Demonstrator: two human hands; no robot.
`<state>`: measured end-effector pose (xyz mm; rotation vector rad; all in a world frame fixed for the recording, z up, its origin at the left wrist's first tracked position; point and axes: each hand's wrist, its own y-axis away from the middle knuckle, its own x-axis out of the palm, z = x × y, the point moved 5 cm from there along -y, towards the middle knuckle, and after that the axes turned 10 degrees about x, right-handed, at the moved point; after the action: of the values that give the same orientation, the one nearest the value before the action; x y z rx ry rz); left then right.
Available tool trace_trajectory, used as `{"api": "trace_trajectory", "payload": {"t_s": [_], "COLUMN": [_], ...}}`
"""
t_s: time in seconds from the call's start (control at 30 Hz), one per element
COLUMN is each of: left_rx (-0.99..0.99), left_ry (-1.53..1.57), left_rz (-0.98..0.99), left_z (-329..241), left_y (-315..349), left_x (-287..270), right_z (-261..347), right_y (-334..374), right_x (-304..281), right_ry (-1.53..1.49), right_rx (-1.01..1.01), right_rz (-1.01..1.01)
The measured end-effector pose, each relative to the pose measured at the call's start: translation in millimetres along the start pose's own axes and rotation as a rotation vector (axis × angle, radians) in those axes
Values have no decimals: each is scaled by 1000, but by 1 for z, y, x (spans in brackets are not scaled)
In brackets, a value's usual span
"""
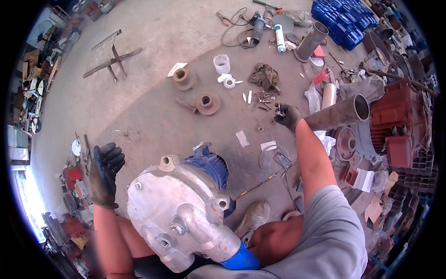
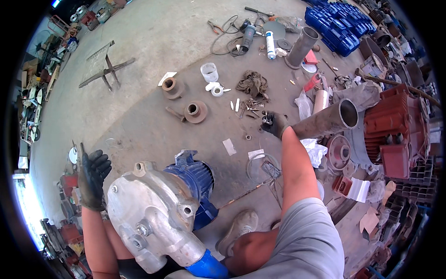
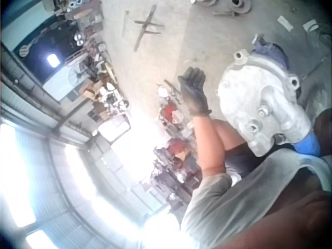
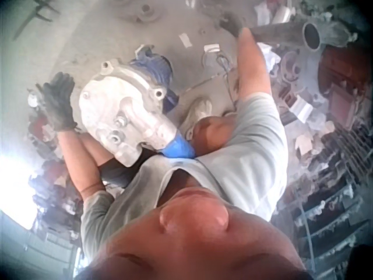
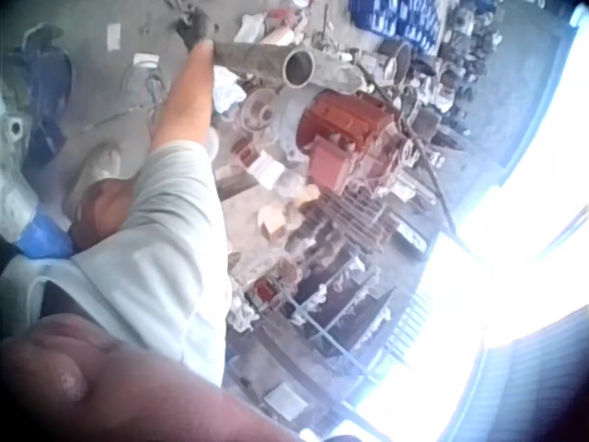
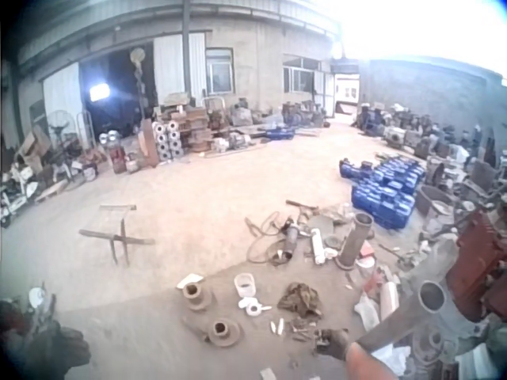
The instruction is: The person cuts a circular gasket from a white sheet using shears, applies sealant to a metal housing, places the gasket, and attaches a fan housing cover. The person then secures the assembly with bolts.
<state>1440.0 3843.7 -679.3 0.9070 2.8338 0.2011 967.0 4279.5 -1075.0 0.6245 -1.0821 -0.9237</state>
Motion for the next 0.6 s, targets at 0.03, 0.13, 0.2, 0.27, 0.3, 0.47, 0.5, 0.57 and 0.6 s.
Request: {"api": "trace_trajectory", "payload": {"t_s": [0.03, 0.13, 0.2, 0.27, 0.3, 0.47, 0.5, 0.57, 0.6], "left_rx": [-13, -16, -18, -21, -22, -20, -19, -25, -26], "left_ry": [-17, -19, -19, -13, 11, 18, 16, 14, -7], "left_rz": [-18, -39, -57, -74, -38, -15, -24, -35, -65], "left_z": [-2, -4, -3, -7, -4, 5, 4, 5, 2], "left_y": [6, 1, -4, -2, -8, -14, -13, -10, -5], "left_x": [-10, 0, 9, 10, 16, 12, 9, 4, 0], "right_z": [-12, -1, 9, 16, 31, 31, 31, 32, 31], "right_y": [-1, -14, -31, -41, -46, -52, -48, -36, -27], "right_x": [22, 22, 19, 27, 12, 37, 48, 65, 73], "right_ry": [-49, -131, 294, 694, 868, 1481, 1522, 1600, 1586], "right_rx": [0, 31, -169, -189, -252, -302, -313, -326, -311], "right_rz": [-40, 81, -240, -609, -679, -825, -787, -716, -728]}}
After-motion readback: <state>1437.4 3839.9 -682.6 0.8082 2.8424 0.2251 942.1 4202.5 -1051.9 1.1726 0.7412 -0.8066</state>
